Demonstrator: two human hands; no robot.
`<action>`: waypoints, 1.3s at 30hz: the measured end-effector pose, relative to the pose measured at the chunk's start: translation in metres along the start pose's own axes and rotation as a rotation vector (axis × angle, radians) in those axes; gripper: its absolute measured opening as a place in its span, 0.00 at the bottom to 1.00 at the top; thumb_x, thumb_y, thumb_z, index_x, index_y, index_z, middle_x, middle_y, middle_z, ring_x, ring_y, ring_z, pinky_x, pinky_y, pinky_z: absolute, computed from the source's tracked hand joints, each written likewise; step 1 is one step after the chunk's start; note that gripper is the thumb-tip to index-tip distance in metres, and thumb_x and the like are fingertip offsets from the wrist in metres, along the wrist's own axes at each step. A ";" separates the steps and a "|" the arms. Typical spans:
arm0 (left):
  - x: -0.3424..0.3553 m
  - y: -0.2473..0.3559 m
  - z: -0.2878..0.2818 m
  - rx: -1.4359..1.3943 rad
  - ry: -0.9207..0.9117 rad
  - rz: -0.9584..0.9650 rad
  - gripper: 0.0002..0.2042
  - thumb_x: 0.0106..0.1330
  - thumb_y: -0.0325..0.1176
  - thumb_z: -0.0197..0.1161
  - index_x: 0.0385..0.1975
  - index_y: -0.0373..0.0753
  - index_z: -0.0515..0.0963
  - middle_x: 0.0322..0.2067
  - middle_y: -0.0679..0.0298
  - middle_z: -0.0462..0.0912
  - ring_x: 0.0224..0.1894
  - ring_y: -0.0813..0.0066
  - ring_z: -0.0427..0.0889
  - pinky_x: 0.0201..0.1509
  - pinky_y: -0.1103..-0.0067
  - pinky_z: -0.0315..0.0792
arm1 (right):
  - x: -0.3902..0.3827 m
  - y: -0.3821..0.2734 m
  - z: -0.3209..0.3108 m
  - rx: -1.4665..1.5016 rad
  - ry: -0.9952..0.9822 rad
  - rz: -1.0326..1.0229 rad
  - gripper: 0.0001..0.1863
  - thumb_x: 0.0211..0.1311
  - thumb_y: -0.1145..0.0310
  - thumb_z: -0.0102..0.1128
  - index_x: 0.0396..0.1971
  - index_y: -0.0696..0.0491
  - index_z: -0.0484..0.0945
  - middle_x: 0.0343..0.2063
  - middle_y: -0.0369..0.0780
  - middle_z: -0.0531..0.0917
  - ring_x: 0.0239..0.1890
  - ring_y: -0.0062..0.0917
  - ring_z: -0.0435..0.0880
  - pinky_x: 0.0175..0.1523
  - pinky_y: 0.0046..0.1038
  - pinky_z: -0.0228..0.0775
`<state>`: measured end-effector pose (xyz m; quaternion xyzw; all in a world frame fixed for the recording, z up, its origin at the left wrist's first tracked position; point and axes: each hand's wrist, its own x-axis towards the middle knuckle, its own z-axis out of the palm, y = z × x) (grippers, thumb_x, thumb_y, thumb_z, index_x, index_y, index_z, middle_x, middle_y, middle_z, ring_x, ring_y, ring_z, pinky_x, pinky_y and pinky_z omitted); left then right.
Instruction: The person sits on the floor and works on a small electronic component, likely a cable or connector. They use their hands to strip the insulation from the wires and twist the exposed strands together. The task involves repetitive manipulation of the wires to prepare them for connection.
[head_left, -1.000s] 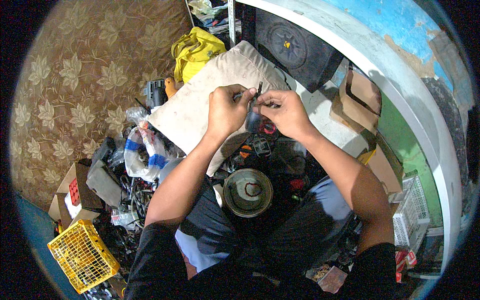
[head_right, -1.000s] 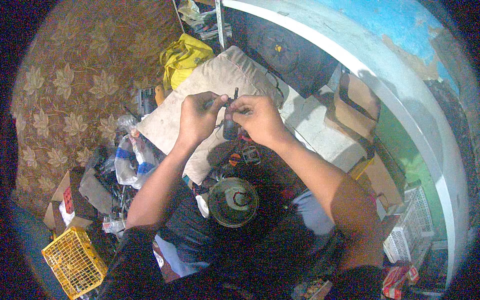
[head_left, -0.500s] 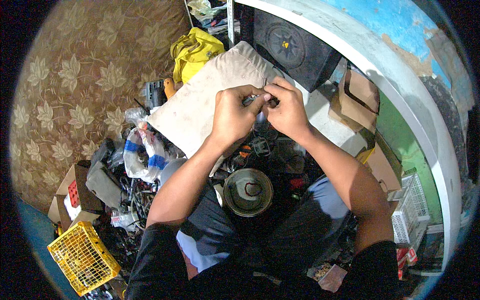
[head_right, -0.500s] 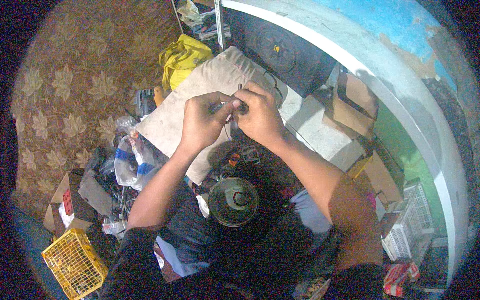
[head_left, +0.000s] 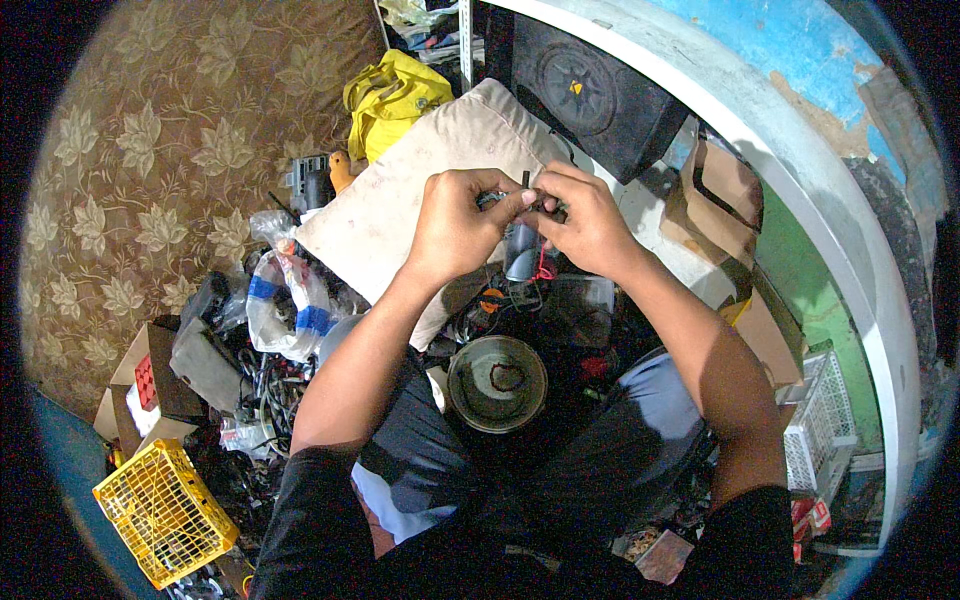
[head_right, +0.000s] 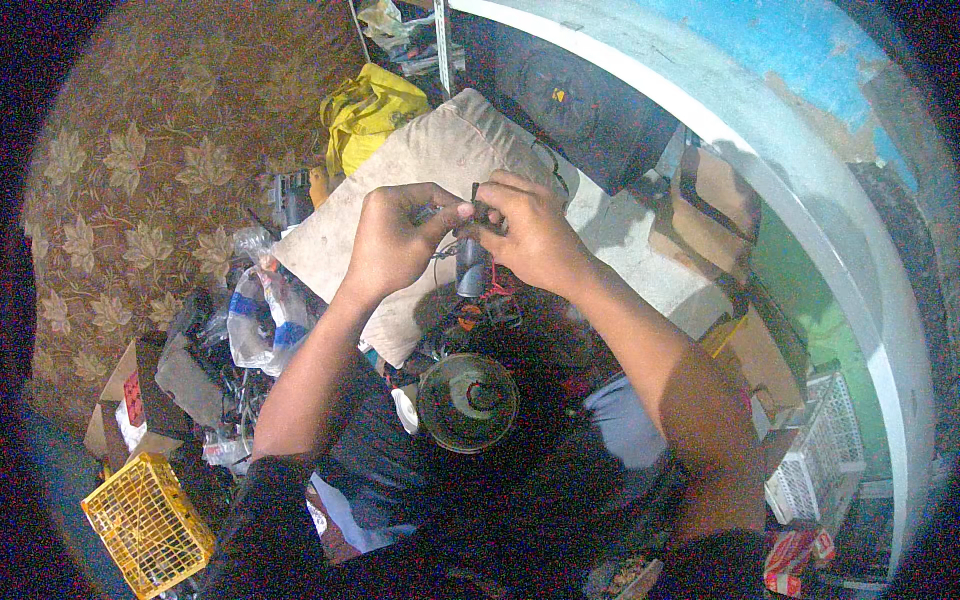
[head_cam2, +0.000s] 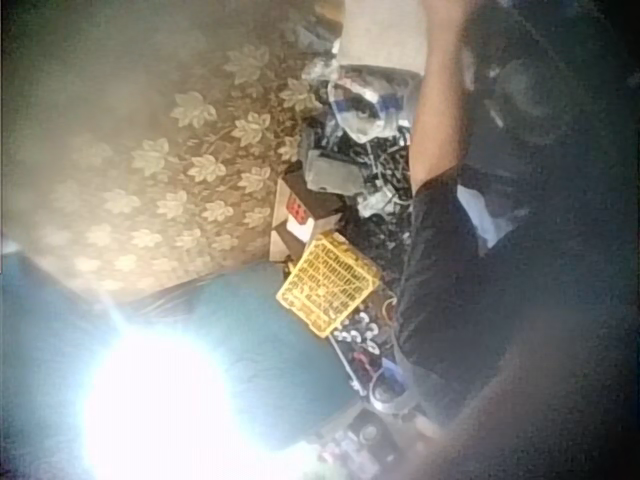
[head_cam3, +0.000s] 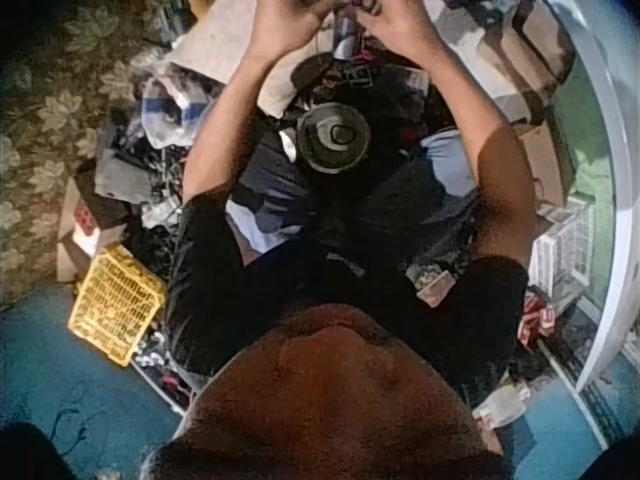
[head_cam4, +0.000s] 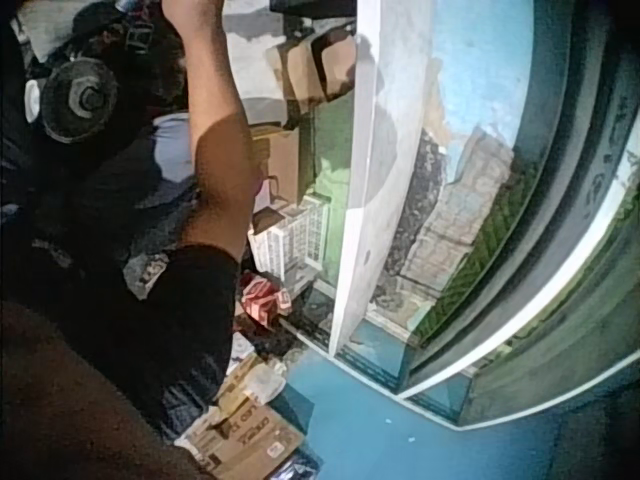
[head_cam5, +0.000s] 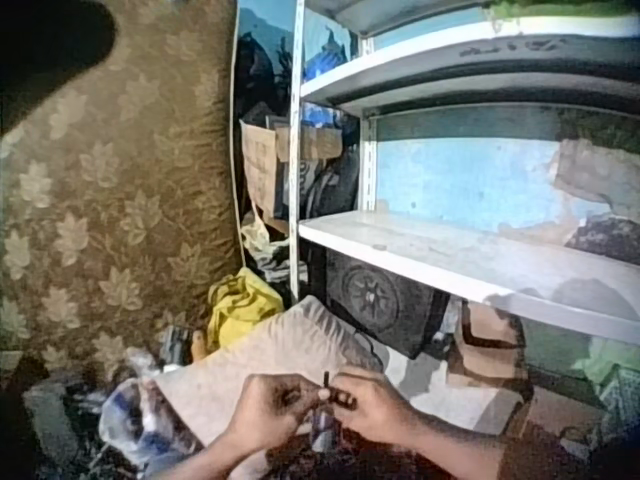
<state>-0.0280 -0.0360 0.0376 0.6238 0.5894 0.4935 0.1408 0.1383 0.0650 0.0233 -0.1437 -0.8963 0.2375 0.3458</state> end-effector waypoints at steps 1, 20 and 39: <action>0.000 -0.001 0.001 -0.015 0.010 0.011 0.08 0.62 0.33 0.70 0.29 0.33 0.86 0.23 0.55 0.86 0.25 0.73 0.84 0.33 0.75 0.75 | 0.000 0.000 0.001 0.018 -0.019 0.007 0.11 0.53 0.75 0.68 0.33 0.61 0.76 0.30 0.46 0.77 0.33 0.42 0.80 0.38 0.38 0.71; 0.002 -0.008 -0.001 0.022 0.004 0.016 0.08 0.62 0.33 0.70 0.27 0.33 0.85 0.21 0.55 0.84 0.21 0.70 0.82 0.30 0.73 0.73 | -0.003 -0.005 0.005 0.068 0.029 0.028 0.15 0.51 0.76 0.70 0.38 0.59 0.76 0.34 0.47 0.81 0.36 0.43 0.84 0.41 0.38 0.74; 0.005 -0.003 -0.012 0.095 -0.200 -0.011 0.11 0.64 0.31 0.69 0.43 0.34 0.85 0.36 0.54 0.88 0.34 0.74 0.85 0.42 0.76 0.77 | -0.010 0.002 0.029 -0.135 0.250 -0.028 0.16 0.54 0.82 0.61 0.43 0.61 0.75 0.37 0.54 0.81 0.41 0.54 0.82 0.46 0.46 0.75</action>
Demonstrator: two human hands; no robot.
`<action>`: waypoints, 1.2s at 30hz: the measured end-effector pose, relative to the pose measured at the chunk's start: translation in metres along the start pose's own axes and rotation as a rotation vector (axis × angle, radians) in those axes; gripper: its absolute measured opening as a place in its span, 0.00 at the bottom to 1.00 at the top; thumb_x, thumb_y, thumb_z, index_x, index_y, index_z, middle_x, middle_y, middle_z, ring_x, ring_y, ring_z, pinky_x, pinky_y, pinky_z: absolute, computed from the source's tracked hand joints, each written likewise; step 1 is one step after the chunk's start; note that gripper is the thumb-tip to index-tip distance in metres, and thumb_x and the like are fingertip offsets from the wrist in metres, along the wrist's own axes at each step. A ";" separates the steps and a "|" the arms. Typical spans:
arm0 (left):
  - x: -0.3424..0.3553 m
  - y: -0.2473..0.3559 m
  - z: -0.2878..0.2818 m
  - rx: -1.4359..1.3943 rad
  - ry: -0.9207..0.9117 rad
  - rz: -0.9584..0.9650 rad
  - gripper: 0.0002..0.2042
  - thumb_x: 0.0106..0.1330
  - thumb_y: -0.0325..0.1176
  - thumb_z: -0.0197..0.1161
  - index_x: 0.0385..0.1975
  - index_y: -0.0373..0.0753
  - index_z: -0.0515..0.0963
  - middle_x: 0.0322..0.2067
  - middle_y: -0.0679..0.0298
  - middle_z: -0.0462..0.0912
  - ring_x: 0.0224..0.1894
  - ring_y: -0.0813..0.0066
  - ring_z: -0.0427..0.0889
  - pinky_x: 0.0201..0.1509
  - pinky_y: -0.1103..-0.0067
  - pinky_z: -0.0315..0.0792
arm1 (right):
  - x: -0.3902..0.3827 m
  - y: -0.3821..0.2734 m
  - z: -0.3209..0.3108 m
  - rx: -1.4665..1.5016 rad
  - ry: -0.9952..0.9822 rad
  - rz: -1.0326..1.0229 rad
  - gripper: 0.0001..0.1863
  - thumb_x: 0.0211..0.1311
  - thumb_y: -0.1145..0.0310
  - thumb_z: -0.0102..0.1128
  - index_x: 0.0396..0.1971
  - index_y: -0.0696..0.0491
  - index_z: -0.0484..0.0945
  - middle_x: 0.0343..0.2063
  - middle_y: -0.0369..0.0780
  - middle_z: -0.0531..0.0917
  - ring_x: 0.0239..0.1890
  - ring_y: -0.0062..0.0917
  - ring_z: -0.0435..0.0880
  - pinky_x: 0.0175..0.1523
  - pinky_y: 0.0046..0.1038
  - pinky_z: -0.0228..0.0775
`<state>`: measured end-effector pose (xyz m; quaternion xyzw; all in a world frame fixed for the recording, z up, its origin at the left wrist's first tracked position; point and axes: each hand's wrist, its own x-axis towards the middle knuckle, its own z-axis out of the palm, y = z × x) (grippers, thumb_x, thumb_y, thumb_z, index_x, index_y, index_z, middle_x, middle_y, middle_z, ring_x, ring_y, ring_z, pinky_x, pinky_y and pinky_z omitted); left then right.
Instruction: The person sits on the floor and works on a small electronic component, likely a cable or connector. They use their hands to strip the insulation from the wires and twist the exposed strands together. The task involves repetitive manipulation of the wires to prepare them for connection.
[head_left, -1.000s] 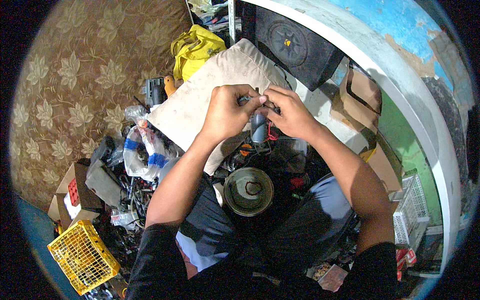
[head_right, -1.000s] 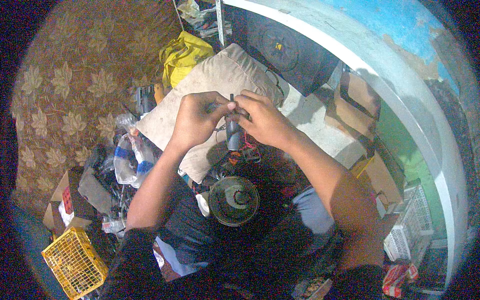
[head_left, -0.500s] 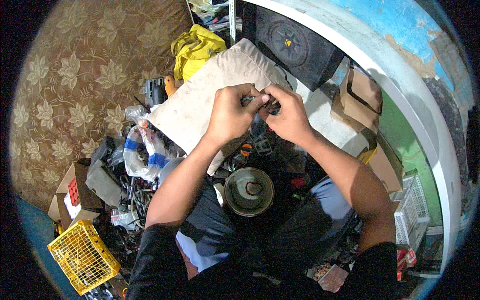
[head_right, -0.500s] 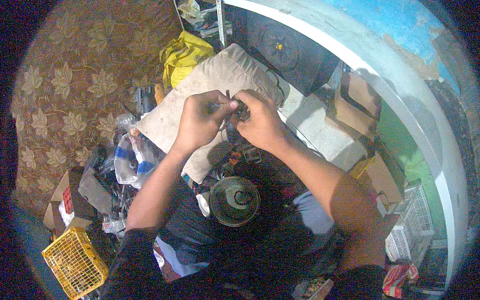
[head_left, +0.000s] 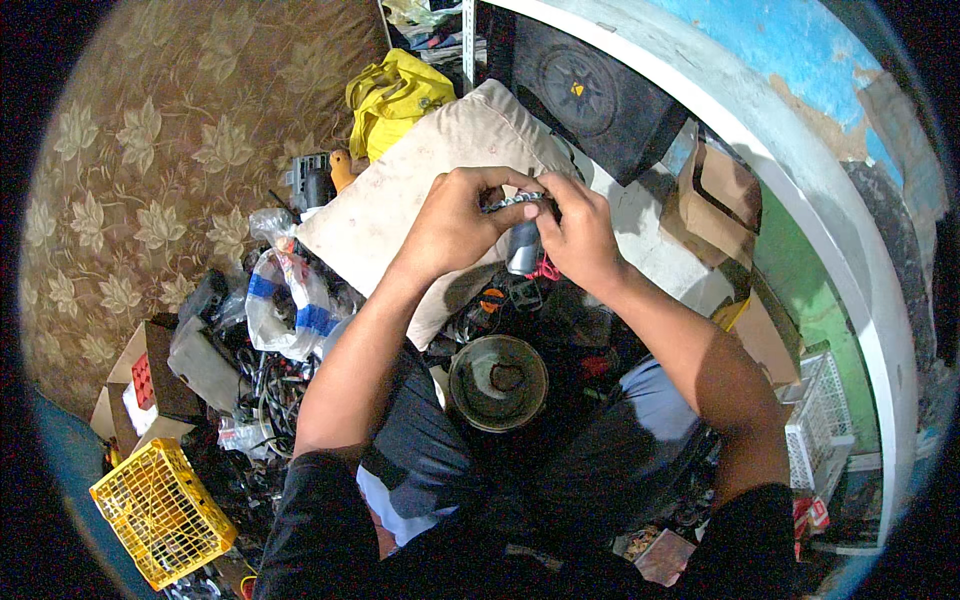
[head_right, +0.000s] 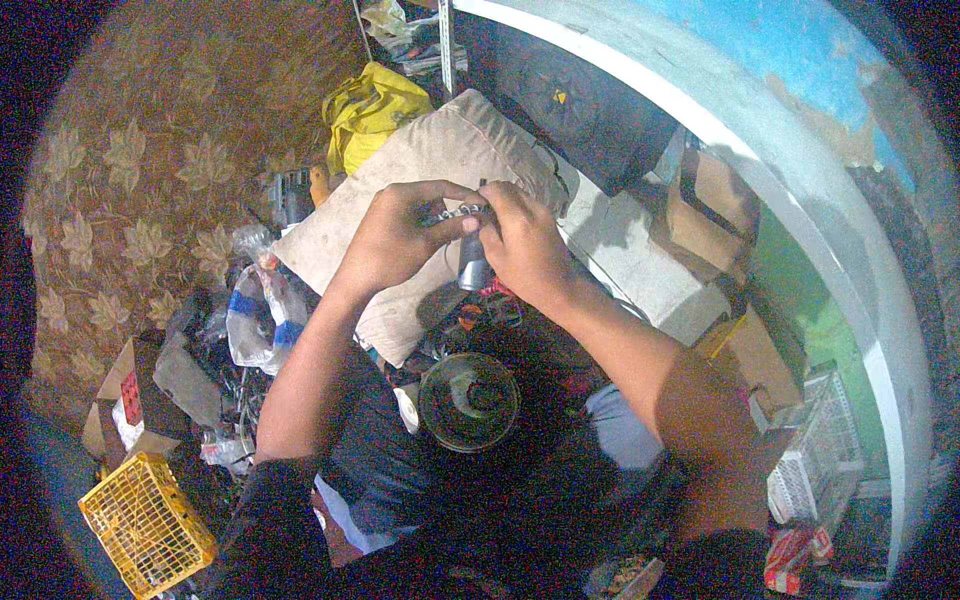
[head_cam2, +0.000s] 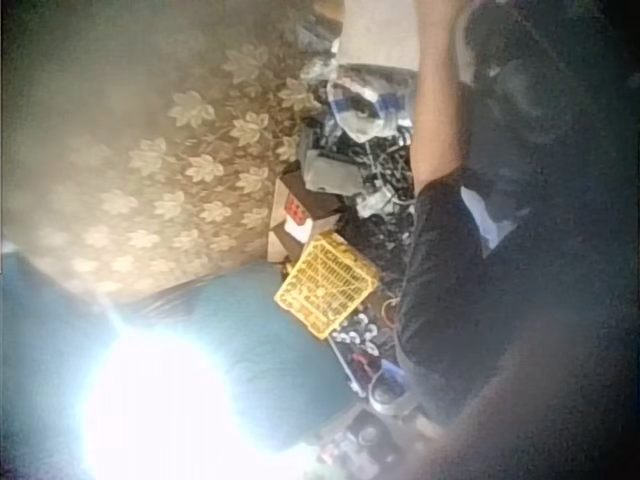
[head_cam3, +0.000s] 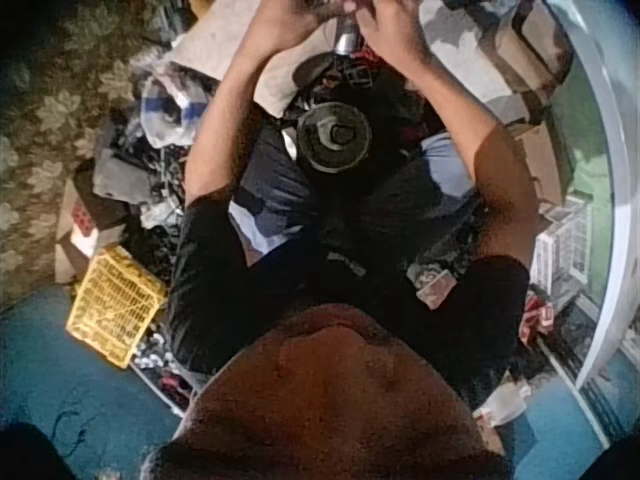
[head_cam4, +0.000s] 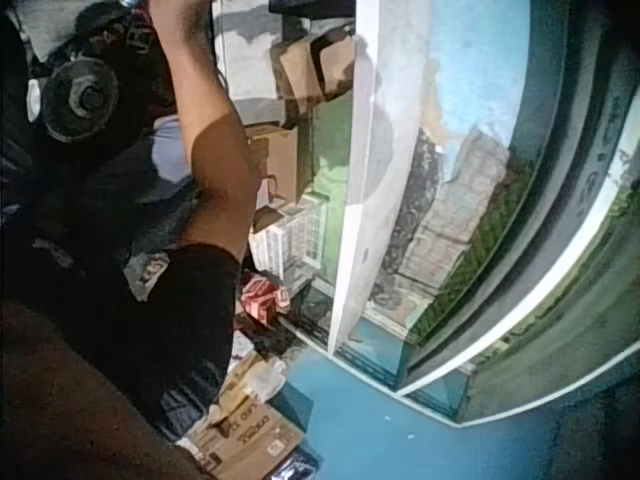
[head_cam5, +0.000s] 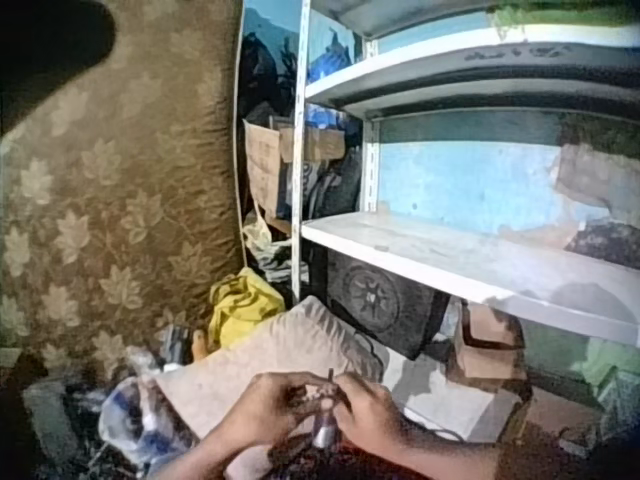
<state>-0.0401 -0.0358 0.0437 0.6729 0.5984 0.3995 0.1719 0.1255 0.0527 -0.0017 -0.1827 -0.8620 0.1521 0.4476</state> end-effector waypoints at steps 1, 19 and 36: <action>-0.001 -0.004 0.000 -0.065 0.024 0.020 0.10 0.65 0.30 0.69 0.43 0.34 0.85 0.37 0.55 0.88 0.35 0.75 0.84 0.43 0.77 0.77 | 0.002 -0.002 -0.001 0.006 -0.004 -0.002 0.15 0.54 0.81 0.61 0.43 0.61 0.75 0.37 0.54 0.81 0.41 0.53 0.82 0.45 0.45 0.74; -0.003 -0.012 0.033 -0.081 0.214 0.263 0.30 0.56 0.18 0.68 0.61 0.41 0.70 0.40 0.55 0.82 0.44 0.63 0.85 0.48 0.69 0.78 | 0.012 0.011 -0.005 0.521 0.061 0.489 0.07 0.65 0.75 0.63 0.35 0.64 0.83 0.23 0.44 0.85 0.23 0.25 0.86 0.28 0.27 0.81; 0.003 -0.008 0.024 -0.115 0.493 -0.020 0.19 0.62 0.20 0.66 0.54 0.41 0.77 0.34 0.59 0.85 0.33 0.77 0.84 0.36 0.79 0.77 | 0.012 0.007 -0.014 0.625 -0.143 0.539 0.13 0.68 0.70 0.63 0.27 0.64 0.78 0.25 0.43 0.83 0.23 0.23 0.84 0.26 0.24 0.79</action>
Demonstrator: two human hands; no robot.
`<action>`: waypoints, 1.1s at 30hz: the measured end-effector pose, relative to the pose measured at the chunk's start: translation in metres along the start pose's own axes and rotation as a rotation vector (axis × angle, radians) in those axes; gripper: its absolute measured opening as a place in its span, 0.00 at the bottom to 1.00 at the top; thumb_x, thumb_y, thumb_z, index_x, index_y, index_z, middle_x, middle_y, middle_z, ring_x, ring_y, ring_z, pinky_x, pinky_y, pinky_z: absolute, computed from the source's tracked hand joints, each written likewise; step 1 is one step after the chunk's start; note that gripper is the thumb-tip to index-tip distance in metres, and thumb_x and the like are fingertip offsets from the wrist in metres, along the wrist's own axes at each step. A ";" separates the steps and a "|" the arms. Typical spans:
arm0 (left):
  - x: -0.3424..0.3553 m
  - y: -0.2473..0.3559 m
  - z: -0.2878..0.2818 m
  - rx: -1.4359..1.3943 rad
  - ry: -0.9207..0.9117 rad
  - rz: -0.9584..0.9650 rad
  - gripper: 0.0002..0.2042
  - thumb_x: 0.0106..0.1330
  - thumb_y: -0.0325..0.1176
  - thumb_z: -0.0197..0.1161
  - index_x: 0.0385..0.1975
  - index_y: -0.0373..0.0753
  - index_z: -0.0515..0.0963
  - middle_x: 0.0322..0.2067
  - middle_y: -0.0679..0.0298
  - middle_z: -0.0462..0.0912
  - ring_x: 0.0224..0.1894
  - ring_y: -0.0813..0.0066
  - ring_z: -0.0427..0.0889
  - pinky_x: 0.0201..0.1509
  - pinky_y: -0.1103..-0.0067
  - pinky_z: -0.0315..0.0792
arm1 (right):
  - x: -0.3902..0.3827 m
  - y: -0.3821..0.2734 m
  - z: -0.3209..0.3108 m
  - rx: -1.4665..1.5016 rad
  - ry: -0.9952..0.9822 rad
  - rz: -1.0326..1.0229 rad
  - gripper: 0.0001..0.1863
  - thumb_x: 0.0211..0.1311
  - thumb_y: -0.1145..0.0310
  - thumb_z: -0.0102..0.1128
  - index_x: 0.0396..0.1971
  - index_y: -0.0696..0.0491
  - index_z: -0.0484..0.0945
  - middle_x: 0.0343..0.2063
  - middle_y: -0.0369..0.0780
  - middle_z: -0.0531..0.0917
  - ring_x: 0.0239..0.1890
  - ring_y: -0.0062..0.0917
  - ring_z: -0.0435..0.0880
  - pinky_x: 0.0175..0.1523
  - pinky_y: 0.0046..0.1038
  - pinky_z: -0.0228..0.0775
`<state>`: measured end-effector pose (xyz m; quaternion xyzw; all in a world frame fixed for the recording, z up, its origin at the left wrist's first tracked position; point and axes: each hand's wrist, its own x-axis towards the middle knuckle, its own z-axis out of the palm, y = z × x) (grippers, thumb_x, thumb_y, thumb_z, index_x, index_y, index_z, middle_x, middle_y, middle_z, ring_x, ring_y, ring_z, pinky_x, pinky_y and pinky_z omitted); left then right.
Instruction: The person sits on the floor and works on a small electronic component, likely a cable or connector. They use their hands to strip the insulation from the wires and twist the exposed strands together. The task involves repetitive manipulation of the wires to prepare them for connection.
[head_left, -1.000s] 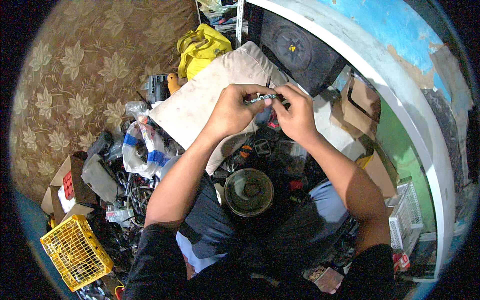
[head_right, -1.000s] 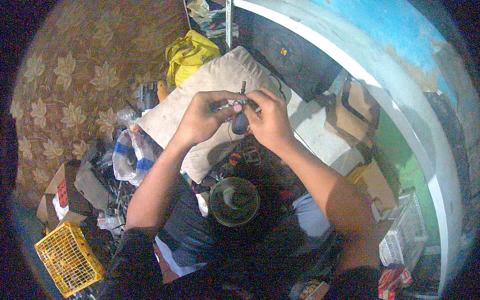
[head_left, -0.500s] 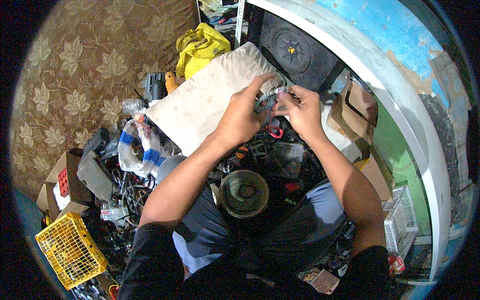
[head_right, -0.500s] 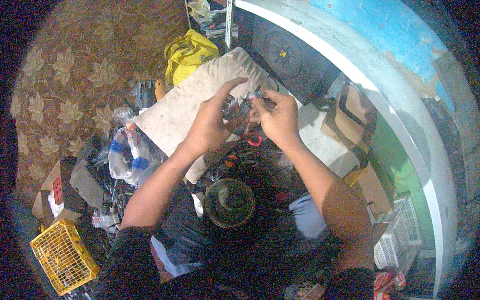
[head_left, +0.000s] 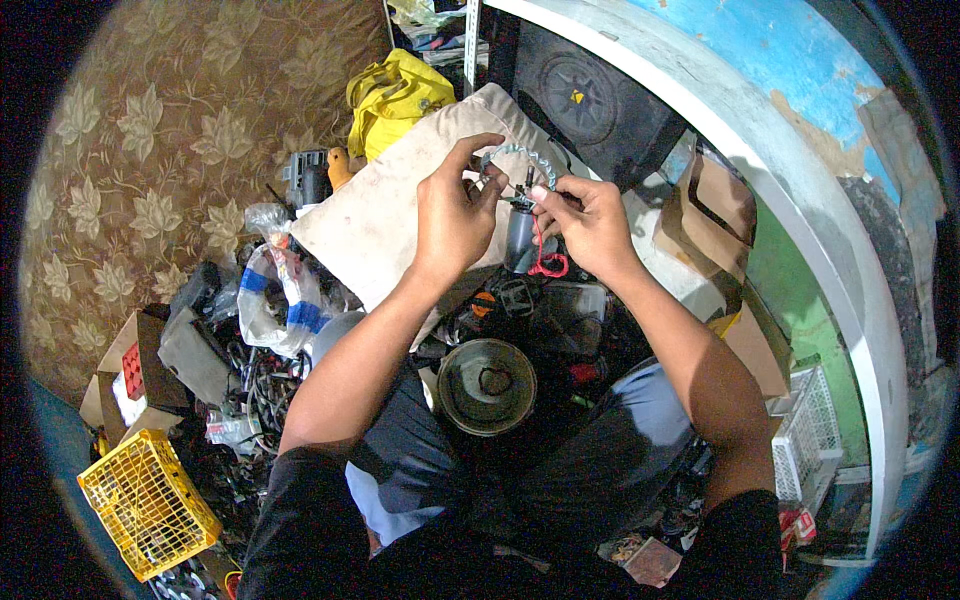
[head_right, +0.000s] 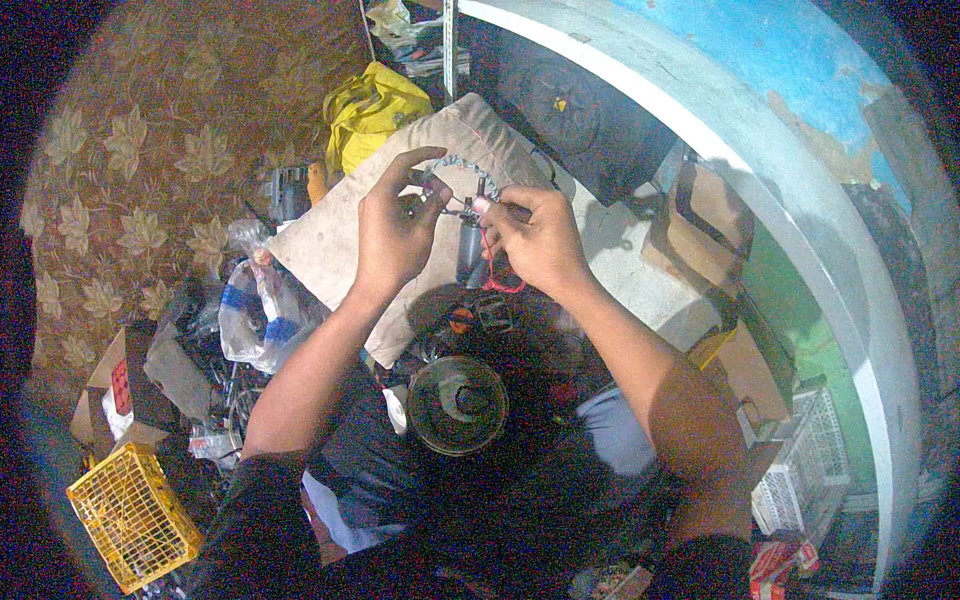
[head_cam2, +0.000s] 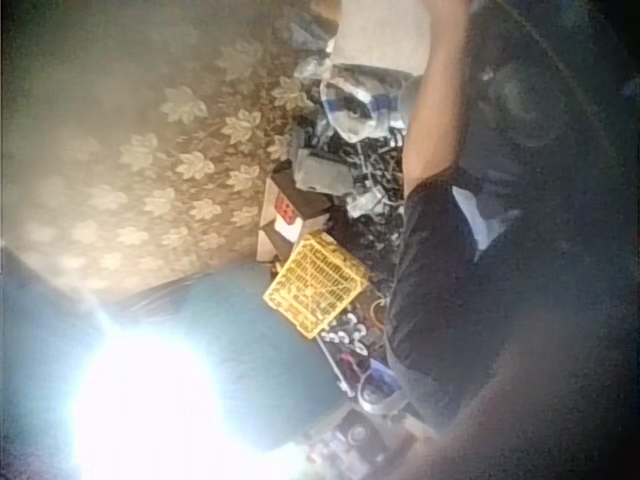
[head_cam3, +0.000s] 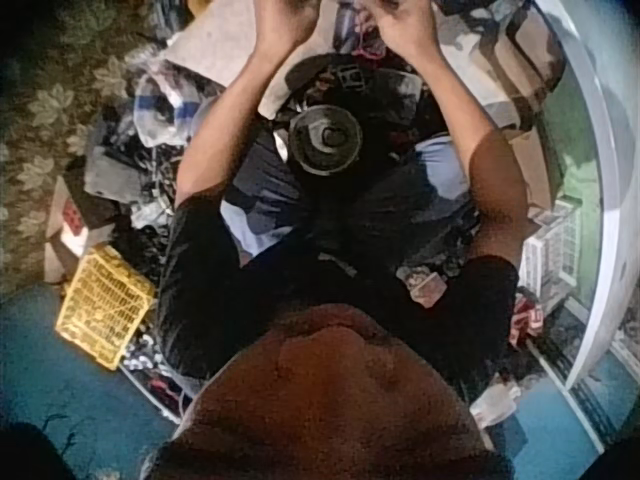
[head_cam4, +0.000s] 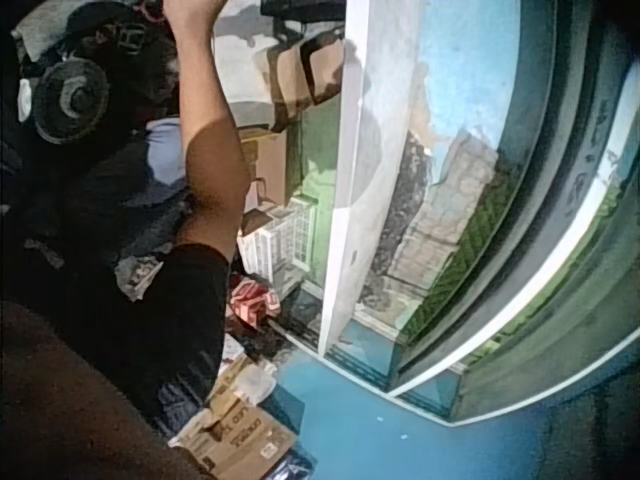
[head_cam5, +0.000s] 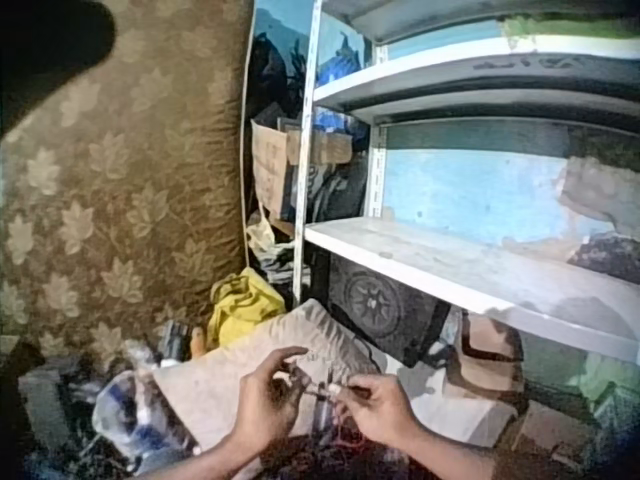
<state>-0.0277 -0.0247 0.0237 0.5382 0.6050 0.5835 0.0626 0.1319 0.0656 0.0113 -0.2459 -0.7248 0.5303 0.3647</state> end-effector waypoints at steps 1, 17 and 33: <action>-0.001 0.002 0.001 0.029 0.010 -0.005 0.19 0.62 0.20 0.67 0.53 0.40 0.78 0.35 0.58 0.85 0.34 0.76 0.84 0.38 0.78 0.77 | 0.000 0.000 -0.001 -0.009 -0.005 -0.001 0.13 0.68 0.70 0.63 0.28 0.64 0.79 0.25 0.43 0.83 0.23 0.23 0.84 0.26 0.24 0.78; 0.000 -0.005 0.000 0.095 -0.032 0.042 0.13 0.57 0.24 0.72 0.40 0.36 0.78 0.30 0.56 0.85 0.27 0.71 0.84 0.34 0.75 0.76 | -0.008 -0.008 0.005 -0.004 -0.029 -0.029 0.11 0.71 0.69 0.59 0.32 0.61 0.82 0.20 0.37 0.81 0.23 0.17 0.81 0.27 0.22 0.73; -0.003 -0.005 0.001 0.123 -0.037 0.234 0.13 0.53 0.29 0.76 0.30 0.35 0.76 0.24 0.56 0.81 0.25 0.62 0.82 0.32 0.71 0.75 | -0.009 0.000 0.007 -0.452 -0.074 -0.093 0.10 0.62 0.68 0.66 0.35 0.60 0.81 0.24 0.45 0.84 0.23 0.31 0.83 0.31 0.34 0.74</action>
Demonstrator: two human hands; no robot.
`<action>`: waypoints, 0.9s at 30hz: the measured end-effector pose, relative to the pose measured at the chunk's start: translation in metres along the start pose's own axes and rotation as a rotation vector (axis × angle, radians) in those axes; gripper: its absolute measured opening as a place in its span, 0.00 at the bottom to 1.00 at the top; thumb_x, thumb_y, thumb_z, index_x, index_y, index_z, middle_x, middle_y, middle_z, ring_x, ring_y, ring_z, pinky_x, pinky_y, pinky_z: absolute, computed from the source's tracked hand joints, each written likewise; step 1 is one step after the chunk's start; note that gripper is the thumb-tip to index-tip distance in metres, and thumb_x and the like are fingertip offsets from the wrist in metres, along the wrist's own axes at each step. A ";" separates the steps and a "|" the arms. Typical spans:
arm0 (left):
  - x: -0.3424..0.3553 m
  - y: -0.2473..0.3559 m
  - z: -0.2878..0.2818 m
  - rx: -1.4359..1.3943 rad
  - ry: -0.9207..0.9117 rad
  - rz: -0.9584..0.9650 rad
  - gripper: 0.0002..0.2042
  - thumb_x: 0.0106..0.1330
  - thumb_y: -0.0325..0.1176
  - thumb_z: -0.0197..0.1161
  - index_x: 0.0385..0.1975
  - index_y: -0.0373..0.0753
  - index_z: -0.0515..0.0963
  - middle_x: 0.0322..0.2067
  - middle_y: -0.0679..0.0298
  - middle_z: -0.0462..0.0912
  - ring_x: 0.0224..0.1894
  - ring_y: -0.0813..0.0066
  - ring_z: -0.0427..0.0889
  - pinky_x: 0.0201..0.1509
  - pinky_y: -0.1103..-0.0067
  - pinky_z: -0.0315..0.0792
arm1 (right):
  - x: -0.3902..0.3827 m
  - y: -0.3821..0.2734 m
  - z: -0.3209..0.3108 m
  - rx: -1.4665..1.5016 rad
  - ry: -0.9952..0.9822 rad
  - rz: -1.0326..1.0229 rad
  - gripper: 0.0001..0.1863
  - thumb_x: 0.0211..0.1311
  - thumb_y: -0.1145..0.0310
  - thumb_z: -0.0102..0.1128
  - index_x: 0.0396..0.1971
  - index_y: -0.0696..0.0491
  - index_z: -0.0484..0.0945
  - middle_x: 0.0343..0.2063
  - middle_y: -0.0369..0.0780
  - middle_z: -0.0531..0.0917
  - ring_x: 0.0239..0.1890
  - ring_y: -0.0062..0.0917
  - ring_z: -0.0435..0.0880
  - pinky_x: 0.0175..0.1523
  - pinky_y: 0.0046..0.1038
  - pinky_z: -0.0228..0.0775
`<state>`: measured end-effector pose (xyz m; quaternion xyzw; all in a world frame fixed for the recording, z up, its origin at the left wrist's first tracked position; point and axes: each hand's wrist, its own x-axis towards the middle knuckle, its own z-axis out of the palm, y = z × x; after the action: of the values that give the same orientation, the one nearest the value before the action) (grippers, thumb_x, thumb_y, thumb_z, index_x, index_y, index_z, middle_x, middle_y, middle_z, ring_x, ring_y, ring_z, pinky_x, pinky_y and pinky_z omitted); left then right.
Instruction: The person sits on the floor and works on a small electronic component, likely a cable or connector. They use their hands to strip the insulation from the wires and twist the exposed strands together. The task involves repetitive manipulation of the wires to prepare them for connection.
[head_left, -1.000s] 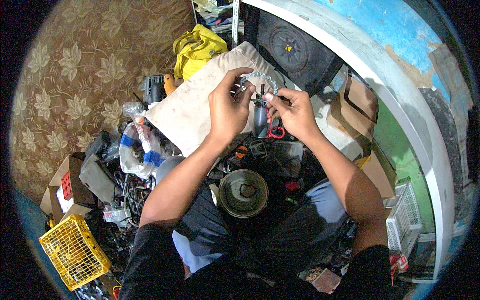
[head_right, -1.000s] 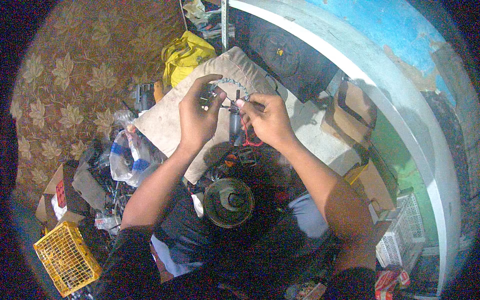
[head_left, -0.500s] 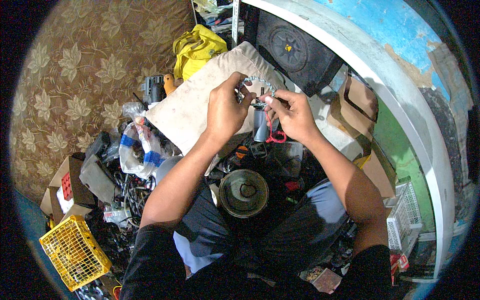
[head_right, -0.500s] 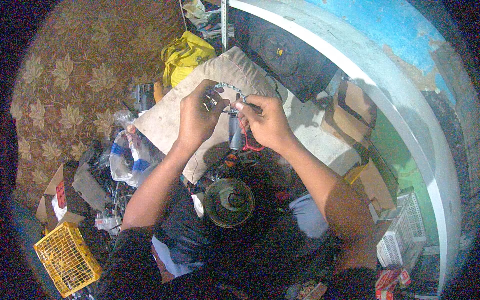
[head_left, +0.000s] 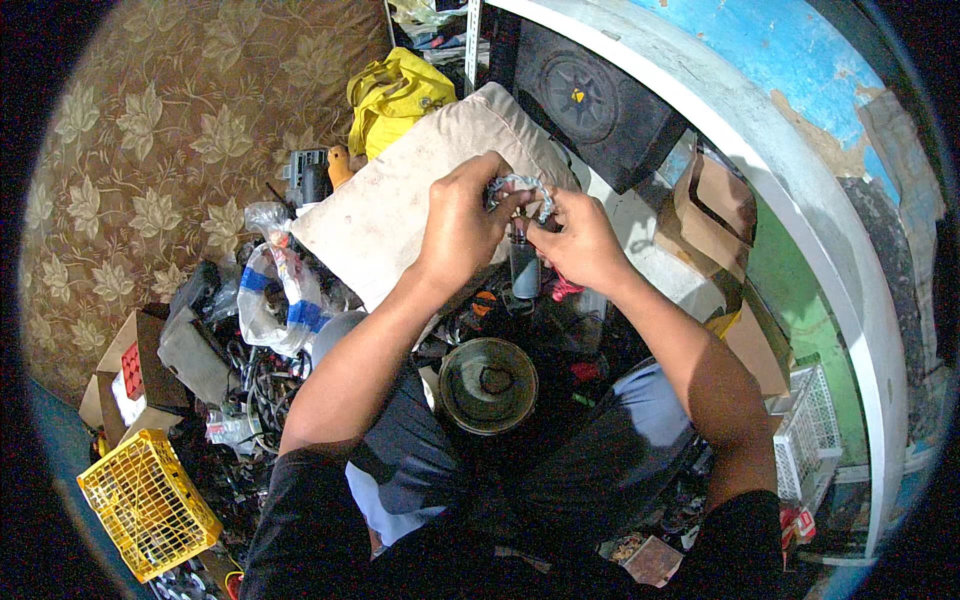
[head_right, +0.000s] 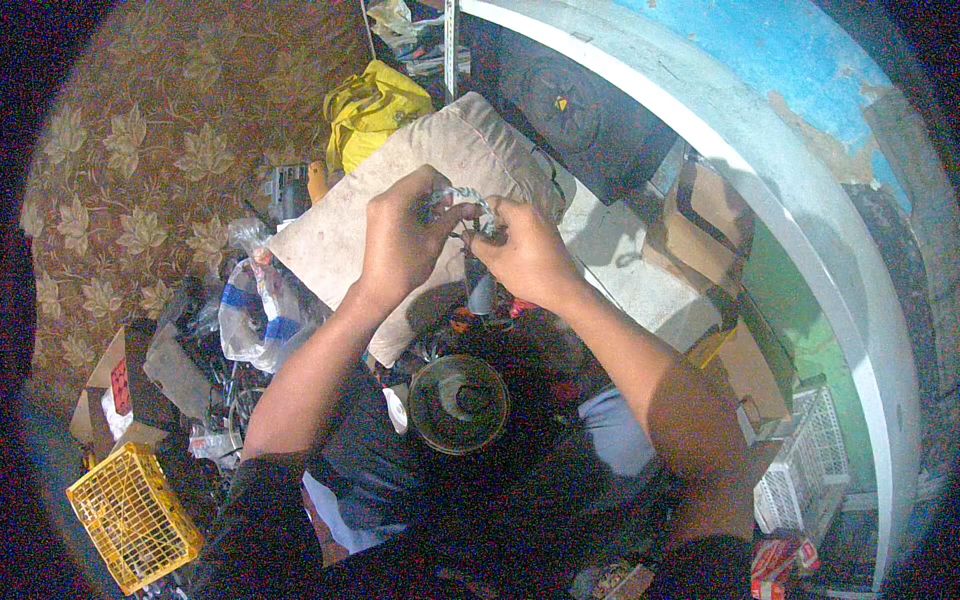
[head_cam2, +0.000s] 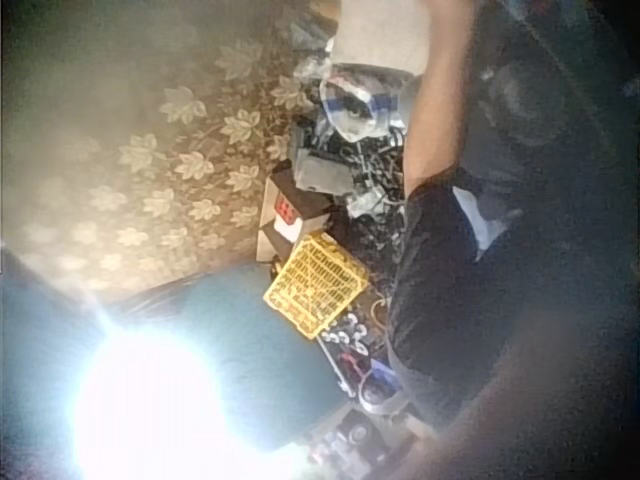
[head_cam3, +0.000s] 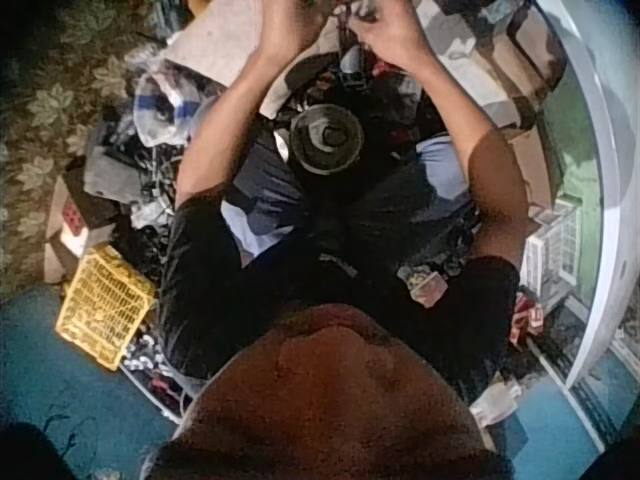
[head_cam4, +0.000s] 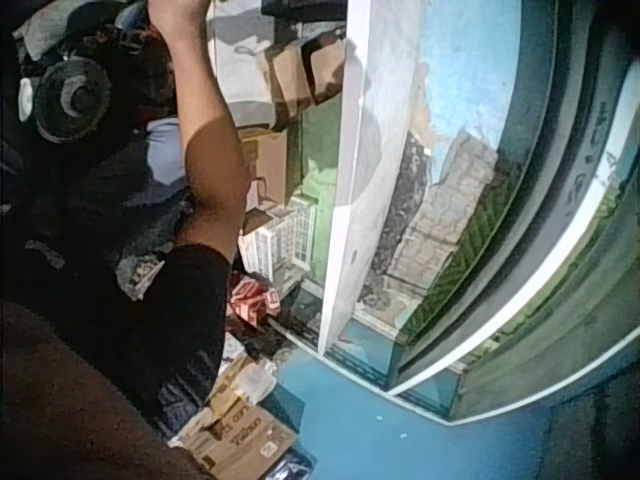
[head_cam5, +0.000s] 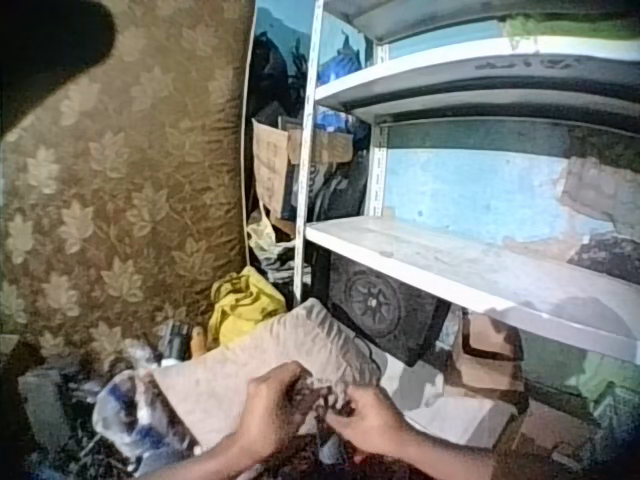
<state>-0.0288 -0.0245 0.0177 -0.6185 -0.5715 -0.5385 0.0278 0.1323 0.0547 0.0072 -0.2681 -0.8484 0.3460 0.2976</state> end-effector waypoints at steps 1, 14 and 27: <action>-0.001 0.000 0.000 0.002 -0.020 0.034 0.13 0.53 0.29 0.76 0.30 0.35 0.76 0.24 0.56 0.81 0.24 0.63 0.81 0.31 0.71 0.75 | 0.001 -0.001 0.000 -0.025 0.000 0.032 0.09 0.61 0.69 0.65 0.35 0.60 0.81 0.24 0.46 0.84 0.25 0.33 0.84 0.32 0.35 0.74; 0.008 0.003 -0.014 -0.477 -0.256 -0.245 0.18 0.72 0.41 0.62 0.24 0.34 0.79 0.22 0.66 0.80 0.28 0.82 0.75 0.35 0.79 0.69 | 0.007 -0.015 -0.014 0.046 0.041 0.210 0.06 0.61 0.75 0.59 0.34 0.63 0.78 0.17 0.43 0.82 0.19 0.29 0.85 0.28 0.31 0.79; 0.010 0.002 -0.023 -0.072 -0.402 -0.186 0.11 0.61 0.37 0.73 0.27 0.34 0.84 0.23 0.59 0.85 0.25 0.75 0.81 0.34 0.75 0.73 | 0.003 0.021 -0.027 0.669 -0.480 0.301 0.13 0.66 0.74 0.63 0.47 0.64 0.78 0.42 0.47 0.85 0.44 0.33 0.88 0.47 0.34 0.86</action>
<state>-0.0446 -0.0331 0.0352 -0.6585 -0.6007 -0.4248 -0.1584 0.1541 0.0814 0.0084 -0.1897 -0.6861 0.6940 0.1085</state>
